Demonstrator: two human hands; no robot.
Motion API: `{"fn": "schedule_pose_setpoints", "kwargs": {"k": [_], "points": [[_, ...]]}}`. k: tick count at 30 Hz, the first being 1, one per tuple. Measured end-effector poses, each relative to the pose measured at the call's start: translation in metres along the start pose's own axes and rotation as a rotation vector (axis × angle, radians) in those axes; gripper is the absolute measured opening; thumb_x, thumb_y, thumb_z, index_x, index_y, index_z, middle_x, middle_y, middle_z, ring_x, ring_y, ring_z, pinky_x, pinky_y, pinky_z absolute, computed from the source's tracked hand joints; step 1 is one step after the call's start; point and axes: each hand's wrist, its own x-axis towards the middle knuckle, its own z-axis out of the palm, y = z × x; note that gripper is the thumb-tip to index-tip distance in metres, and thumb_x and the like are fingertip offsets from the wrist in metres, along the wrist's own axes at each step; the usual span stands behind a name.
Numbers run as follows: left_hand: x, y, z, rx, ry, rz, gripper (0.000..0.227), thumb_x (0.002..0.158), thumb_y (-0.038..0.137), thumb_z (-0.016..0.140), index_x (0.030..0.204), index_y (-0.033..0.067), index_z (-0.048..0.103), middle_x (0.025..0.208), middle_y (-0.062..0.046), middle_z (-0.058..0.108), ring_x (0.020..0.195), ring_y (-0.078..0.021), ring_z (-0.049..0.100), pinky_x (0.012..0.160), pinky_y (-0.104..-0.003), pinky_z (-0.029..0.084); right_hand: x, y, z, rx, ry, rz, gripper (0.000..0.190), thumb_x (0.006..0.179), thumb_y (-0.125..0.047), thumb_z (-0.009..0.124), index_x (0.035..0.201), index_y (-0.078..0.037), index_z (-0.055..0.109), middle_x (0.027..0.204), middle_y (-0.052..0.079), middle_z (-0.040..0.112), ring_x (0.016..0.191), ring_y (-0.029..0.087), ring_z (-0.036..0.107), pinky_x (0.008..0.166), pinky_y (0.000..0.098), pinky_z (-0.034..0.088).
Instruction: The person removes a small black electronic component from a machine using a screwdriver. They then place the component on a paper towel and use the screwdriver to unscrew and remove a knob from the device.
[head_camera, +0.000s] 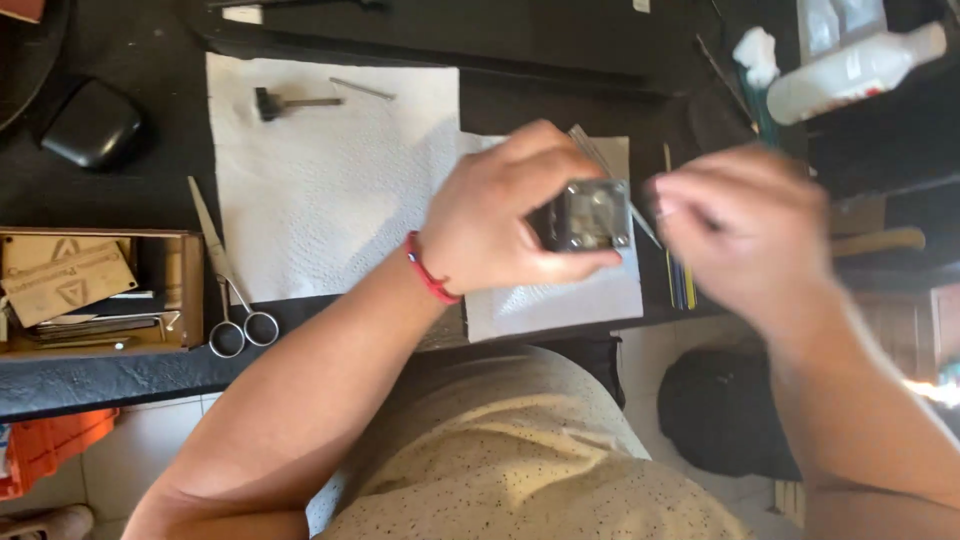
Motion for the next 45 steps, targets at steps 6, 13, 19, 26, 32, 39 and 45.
{"fn": "schedule_pose_setpoints", "kwargs": {"k": [6,13,19,26,32,39,45], "points": [[0.001,0.006,-0.006,-0.057,0.040,-0.021,0.054,0.075,0.044,0.089,0.111,0.0119,0.065,0.108,-0.006,0.064,0.098,-0.0220,0.068,0.080,-0.034,0.058,-0.051,0.001,0.050,-0.084,-0.326,0.314,0.013,0.090,-0.013,0.068,0.099,-0.003,0.070,0.095,0.009,0.071,0.087,0.029,0.065,0.073,0.0415,0.051],[0.001,0.007,-0.006,-0.042,0.051,-0.009,0.054,0.076,0.041,0.089,0.111,0.0091,0.063,0.103,-0.008,0.062,0.093,-0.0230,0.064,0.078,-0.034,0.054,-0.040,-0.013,0.052,-0.039,-0.445,0.519,0.017,0.094,-0.023,0.063,0.096,-0.011,0.074,0.094,0.005,0.073,0.085,0.027,0.065,0.071,0.0431,0.050],[0.001,0.007,-0.006,-0.074,0.056,-0.006,0.052,0.075,0.033,0.092,0.110,0.0069,0.064,0.104,-0.009,0.061,0.094,-0.0236,0.063,0.082,-0.034,0.051,-0.023,-0.020,0.056,-0.121,-0.553,0.721,0.017,0.088,-0.024,0.058,0.085,-0.015,0.071,0.085,0.001,0.069,0.079,0.026,0.064,0.062,0.0421,0.048],[0.001,0.009,-0.008,-0.071,0.056,-0.007,0.051,0.077,0.035,0.090,0.111,0.0077,0.064,0.105,-0.009,0.062,0.096,-0.0239,0.064,0.082,-0.034,0.053,-0.013,-0.024,0.048,-0.144,-0.559,0.768,0.011,0.085,-0.024,0.062,0.078,-0.017,0.068,0.075,-0.003,0.070,0.067,0.020,0.066,0.063,0.0391,0.050],[0.001,0.008,-0.007,-0.059,0.034,-0.027,0.054,0.075,0.039,0.091,0.112,0.0113,0.063,0.106,-0.006,0.061,0.096,-0.0208,0.065,0.081,-0.032,0.056,-0.035,-0.023,0.001,0.395,-0.090,0.551,0.011,0.102,0.001,0.063,0.109,-0.003,0.071,0.095,0.010,0.074,0.090,0.016,0.072,0.085,0.0272,0.059],[0.000,0.005,-0.006,-0.044,0.036,-0.024,0.057,0.072,0.038,0.094,0.112,0.0091,0.064,0.107,-0.007,0.061,0.095,-0.0215,0.065,0.081,-0.033,0.055,-0.021,-0.045,-0.042,0.543,-0.058,0.424,0.015,0.096,0.013,0.061,0.111,0.013,0.064,0.104,0.023,0.071,0.097,0.025,0.073,0.093,0.0289,0.059],[-0.001,0.004,-0.005,-0.027,0.032,-0.021,0.059,0.072,0.040,0.093,0.112,0.0086,0.063,0.108,-0.007,0.061,0.096,-0.0225,0.065,0.080,-0.034,0.057,0.004,-0.054,-0.047,-0.009,-0.007,0.038,0.004,0.104,0.009,0.083,0.103,0.007,0.080,0.091,0.019,0.065,0.085,0.031,0.057,0.078,0.0389,0.047]]}}
